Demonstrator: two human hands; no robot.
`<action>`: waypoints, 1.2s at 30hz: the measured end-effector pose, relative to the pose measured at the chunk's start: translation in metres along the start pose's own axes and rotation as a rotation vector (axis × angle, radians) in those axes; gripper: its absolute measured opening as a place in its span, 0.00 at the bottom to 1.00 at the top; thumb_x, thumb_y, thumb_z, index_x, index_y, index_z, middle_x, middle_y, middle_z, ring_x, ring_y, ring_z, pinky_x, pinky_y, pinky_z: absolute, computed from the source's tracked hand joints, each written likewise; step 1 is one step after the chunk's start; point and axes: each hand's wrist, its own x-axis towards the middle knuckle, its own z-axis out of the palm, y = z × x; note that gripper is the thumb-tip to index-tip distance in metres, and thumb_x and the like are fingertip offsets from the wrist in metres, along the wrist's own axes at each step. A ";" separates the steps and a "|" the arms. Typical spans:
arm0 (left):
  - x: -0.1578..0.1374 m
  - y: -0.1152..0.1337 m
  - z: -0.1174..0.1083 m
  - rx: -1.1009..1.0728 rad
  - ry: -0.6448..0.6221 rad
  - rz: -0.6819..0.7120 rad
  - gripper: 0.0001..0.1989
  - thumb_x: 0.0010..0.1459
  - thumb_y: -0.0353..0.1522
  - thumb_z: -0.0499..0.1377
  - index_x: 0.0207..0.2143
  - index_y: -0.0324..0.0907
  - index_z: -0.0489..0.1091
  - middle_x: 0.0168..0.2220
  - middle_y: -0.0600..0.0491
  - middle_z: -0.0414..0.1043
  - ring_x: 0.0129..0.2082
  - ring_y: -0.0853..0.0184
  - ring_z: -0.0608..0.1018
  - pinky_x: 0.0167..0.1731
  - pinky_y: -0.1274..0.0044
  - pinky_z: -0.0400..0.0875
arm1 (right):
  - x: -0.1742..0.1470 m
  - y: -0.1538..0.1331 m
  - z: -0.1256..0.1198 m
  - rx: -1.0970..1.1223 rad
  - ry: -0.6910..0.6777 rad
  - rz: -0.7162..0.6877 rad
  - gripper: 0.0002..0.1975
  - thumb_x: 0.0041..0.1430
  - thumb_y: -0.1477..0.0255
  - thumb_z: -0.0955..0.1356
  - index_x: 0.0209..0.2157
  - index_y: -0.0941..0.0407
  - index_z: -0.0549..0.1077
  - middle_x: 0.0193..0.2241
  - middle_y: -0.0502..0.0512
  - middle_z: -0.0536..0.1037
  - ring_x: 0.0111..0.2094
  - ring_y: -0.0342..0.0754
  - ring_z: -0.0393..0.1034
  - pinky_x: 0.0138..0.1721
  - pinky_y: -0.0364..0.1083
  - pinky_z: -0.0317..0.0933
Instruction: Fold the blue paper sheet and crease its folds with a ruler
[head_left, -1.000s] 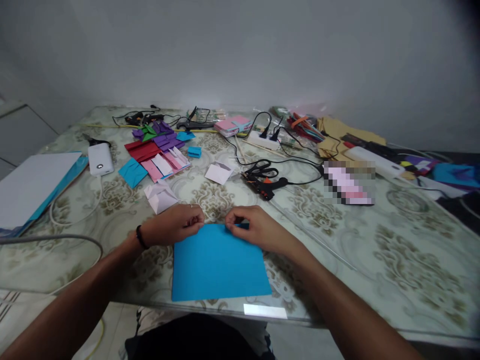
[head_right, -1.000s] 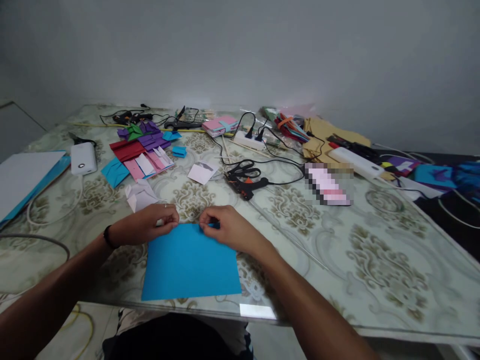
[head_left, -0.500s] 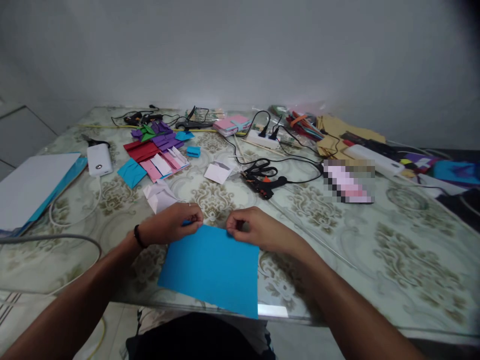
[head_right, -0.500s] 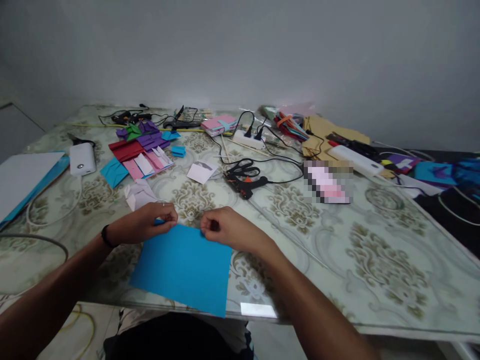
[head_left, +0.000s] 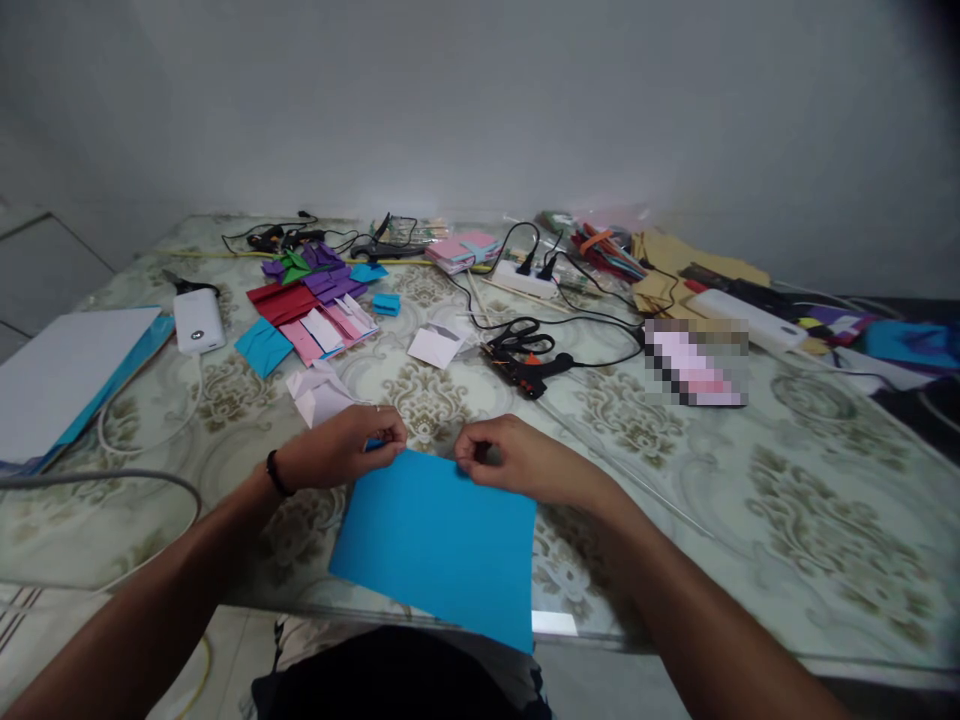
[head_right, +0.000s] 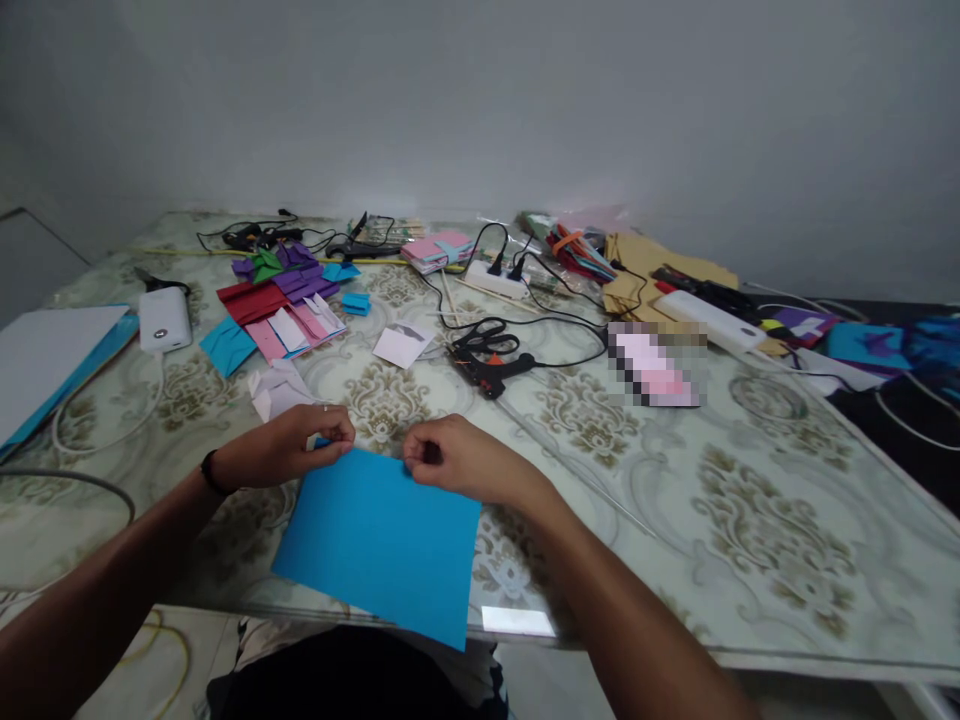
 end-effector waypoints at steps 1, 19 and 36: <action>0.000 0.000 0.000 -0.001 0.003 -0.002 0.08 0.67 0.31 0.54 0.34 0.41 0.69 0.32 0.54 0.72 0.32 0.68 0.72 0.35 0.78 0.64 | 0.000 0.000 0.000 0.000 0.006 0.002 0.03 0.55 0.76 0.68 0.30 0.57 0.75 0.27 0.49 0.77 0.28 0.44 0.69 0.32 0.42 0.61; -0.001 0.000 0.002 -0.030 -0.006 -0.027 0.07 0.67 0.32 0.55 0.35 0.40 0.70 0.32 0.54 0.72 0.32 0.69 0.72 0.35 0.78 0.64 | 0.002 0.002 0.007 0.052 -0.048 -0.020 0.02 0.55 0.75 0.68 0.31 0.57 0.75 0.27 0.49 0.76 0.28 0.44 0.68 0.31 0.42 0.60; 0.000 0.002 0.001 -0.050 -0.002 -0.048 0.07 0.67 0.32 0.55 0.35 0.41 0.70 0.32 0.55 0.71 0.31 0.69 0.72 0.35 0.78 0.65 | 0.003 0.003 0.011 0.064 -0.022 -0.023 0.04 0.57 0.75 0.68 0.32 0.57 0.76 0.28 0.50 0.78 0.29 0.45 0.70 0.33 0.42 0.62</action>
